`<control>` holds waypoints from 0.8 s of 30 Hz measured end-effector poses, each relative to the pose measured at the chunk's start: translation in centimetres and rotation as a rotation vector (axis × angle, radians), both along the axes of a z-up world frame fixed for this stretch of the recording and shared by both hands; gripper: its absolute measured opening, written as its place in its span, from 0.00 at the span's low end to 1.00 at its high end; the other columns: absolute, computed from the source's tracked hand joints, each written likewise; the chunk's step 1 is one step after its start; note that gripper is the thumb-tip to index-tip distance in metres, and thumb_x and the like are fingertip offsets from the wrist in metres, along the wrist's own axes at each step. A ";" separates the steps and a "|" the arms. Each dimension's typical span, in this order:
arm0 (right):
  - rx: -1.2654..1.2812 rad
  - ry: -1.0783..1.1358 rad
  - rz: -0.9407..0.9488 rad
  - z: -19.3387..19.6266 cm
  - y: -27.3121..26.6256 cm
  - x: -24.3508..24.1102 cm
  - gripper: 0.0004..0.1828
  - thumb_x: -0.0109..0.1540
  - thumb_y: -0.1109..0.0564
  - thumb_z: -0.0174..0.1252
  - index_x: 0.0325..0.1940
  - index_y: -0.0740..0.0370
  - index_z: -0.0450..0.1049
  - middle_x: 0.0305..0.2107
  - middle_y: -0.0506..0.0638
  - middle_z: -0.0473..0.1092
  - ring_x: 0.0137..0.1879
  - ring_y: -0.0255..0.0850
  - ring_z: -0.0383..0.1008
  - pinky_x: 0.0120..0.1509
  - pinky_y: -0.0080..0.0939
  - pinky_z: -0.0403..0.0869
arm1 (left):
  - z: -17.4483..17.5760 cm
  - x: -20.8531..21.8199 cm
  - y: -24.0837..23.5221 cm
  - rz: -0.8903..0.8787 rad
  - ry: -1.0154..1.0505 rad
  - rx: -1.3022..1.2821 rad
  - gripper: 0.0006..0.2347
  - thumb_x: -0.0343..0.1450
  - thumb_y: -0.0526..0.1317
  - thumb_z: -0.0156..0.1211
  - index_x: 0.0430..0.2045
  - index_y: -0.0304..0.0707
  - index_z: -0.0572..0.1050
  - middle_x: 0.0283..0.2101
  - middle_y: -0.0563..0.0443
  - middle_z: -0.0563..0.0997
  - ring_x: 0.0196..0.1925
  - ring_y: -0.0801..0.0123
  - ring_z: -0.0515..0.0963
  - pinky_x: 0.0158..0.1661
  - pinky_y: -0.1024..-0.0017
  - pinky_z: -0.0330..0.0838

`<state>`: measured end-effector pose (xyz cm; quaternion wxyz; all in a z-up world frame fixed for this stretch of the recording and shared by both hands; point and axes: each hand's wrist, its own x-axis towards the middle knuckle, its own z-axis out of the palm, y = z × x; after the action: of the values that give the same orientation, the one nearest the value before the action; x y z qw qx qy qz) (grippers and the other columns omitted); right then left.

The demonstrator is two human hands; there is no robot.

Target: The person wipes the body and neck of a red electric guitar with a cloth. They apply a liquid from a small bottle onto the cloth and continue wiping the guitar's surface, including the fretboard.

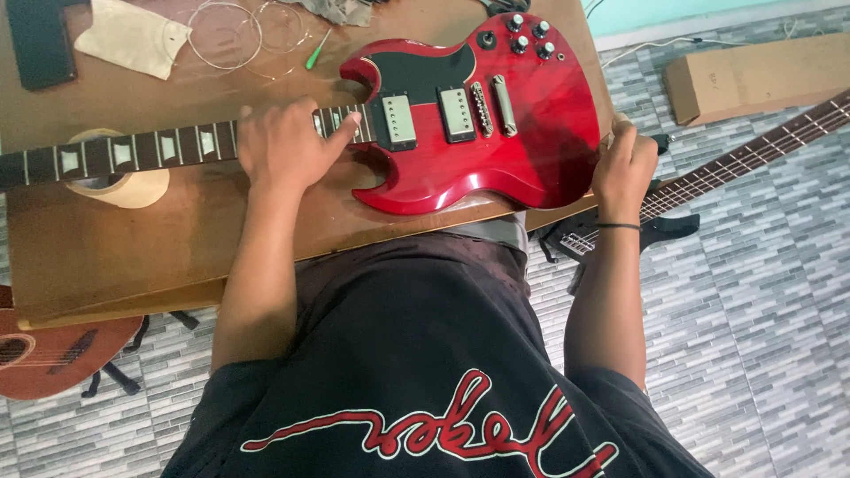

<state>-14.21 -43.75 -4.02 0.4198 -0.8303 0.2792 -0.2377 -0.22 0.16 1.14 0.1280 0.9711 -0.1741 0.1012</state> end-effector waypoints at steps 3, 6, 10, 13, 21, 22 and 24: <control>-0.021 0.024 -0.022 1.2 0.9 -0.2 0.34 0.71 0.40 0.49 0.12 0.52 0.59 0.12 0.46 0.49 0.22 0.43 0.53 0.36 0.41 0.60 | 0.1 -0.1 -0.1 -0.007 0.009 0.024 0.28 0.74 0.69 0.56 0.18 0.45 0.74 0.16 0.42 0.74 0.25 0.45 0.82 0.30 0.55 0.72; 0.000 -0.007 -0.031 1.9 0.8 0.9 0.33 0.72 0.38 0.47 0.13 0.49 0.62 0.11 0.42 0.55 0.22 0.38 0.55 0.35 0.37 0.60 | 0.5 -0.4 -0.1 -0.004 0.031 0.005 0.28 0.73 0.69 0.57 0.19 0.43 0.74 0.17 0.40 0.75 0.27 0.43 0.82 0.34 0.52 0.73; 0.044 -0.059 -0.037 5.6 3.1 3.3 0.32 0.74 0.42 0.42 0.17 0.48 0.47 0.13 0.41 0.47 0.23 0.33 0.45 0.31 0.41 0.47 | -1.2 -0.1 -0.3 0.028 -0.010 0.126 0.32 0.77 0.73 0.47 0.31 0.42 0.83 0.24 0.41 0.83 0.28 0.45 0.82 0.47 0.43 0.69; 0.121 -0.177 0.006 5.8 3.3 5.3 0.31 0.73 0.45 0.47 0.18 0.50 0.46 0.15 0.42 0.45 0.25 0.33 0.43 0.31 0.42 0.45 | -0.7 -0.1 -0.1 0.007 -0.004 0.126 0.34 0.78 0.72 0.43 0.33 0.39 0.82 0.28 0.43 0.84 0.29 0.47 0.83 0.49 0.41 0.67; 0.105 -0.058 0.586 8.6 16.2 7.9 0.23 0.71 0.53 0.39 0.20 0.48 0.50 0.16 0.38 0.48 0.26 0.31 0.47 0.32 0.42 0.45 | -1.1 -0.7 6.8 -0.149 -0.203 -0.187 0.13 0.79 0.49 0.61 0.40 0.38 0.84 0.39 0.48 0.84 0.39 0.48 0.80 0.48 0.50 0.66; 0.107 -0.054 0.605 8.6 17.6 8.4 0.23 0.71 0.53 0.39 0.20 0.48 0.50 0.16 0.38 0.48 0.26 0.31 0.47 0.32 0.42 0.45 | -1.2 -1.0 8.0 -0.130 -0.201 -0.185 0.13 0.79 0.49 0.61 0.40 0.38 0.84 0.39 0.48 0.84 0.39 0.48 0.80 0.48 0.50 0.66; -0.106 0.162 0.585 8.8 20.3 9.5 0.30 0.70 0.44 0.43 0.14 0.51 0.45 0.13 0.44 0.45 0.25 0.37 0.48 0.35 0.50 0.54 | -1.2 -1.4 10.3 -0.058 -0.288 -0.264 0.11 0.80 0.46 0.60 0.42 0.38 0.84 0.47 0.47 0.86 0.50 0.51 0.81 0.62 0.43 0.56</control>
<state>-4.74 -23.45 4.79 0.4028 -0.9124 0.0483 -0.0540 -1.61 10.48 -0.07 0.2309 0.9160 -0.2037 0.2573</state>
